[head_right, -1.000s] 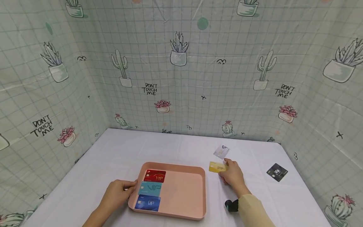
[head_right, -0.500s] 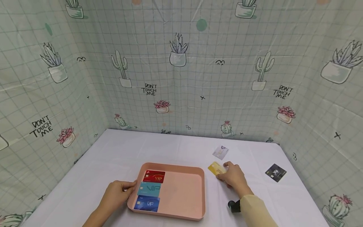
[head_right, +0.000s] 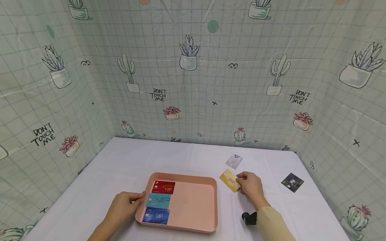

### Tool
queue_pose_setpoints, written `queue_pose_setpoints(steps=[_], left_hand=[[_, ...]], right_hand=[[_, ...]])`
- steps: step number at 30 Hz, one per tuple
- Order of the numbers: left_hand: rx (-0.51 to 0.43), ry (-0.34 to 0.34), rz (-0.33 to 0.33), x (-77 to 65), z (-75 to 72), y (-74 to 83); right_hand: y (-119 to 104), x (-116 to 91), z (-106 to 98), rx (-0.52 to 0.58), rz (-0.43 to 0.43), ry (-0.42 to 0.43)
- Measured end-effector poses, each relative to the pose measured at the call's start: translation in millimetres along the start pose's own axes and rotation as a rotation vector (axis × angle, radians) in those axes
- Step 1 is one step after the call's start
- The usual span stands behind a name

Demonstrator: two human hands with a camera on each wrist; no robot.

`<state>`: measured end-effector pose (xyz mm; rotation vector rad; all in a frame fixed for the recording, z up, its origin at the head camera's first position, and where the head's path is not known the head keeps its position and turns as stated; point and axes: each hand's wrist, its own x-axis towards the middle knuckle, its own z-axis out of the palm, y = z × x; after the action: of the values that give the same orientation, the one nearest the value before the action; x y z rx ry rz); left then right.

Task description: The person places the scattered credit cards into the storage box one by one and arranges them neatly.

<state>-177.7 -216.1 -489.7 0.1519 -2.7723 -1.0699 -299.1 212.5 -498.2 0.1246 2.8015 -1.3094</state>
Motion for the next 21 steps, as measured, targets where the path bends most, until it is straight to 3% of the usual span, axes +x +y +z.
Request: queue_pose_setpoints(steps=[6, 13, 21], left_hand=[[-0.01, -0.003, 0.005, -0.1, 1.6, -0.4], [-0.002, -0.024, -0.023, 0.3, -1.0, 3.3], [0.008, -0.023, -0.027, 0.9, -1.7, 5.3]], right_hand=[[-1, 3, -4, 0.047, 0.083, -0.05], [-11, 6, -4, -0.027, 0.036, -0.03], [-22, 4, -4, 0.012, 0.032, -0.033]])
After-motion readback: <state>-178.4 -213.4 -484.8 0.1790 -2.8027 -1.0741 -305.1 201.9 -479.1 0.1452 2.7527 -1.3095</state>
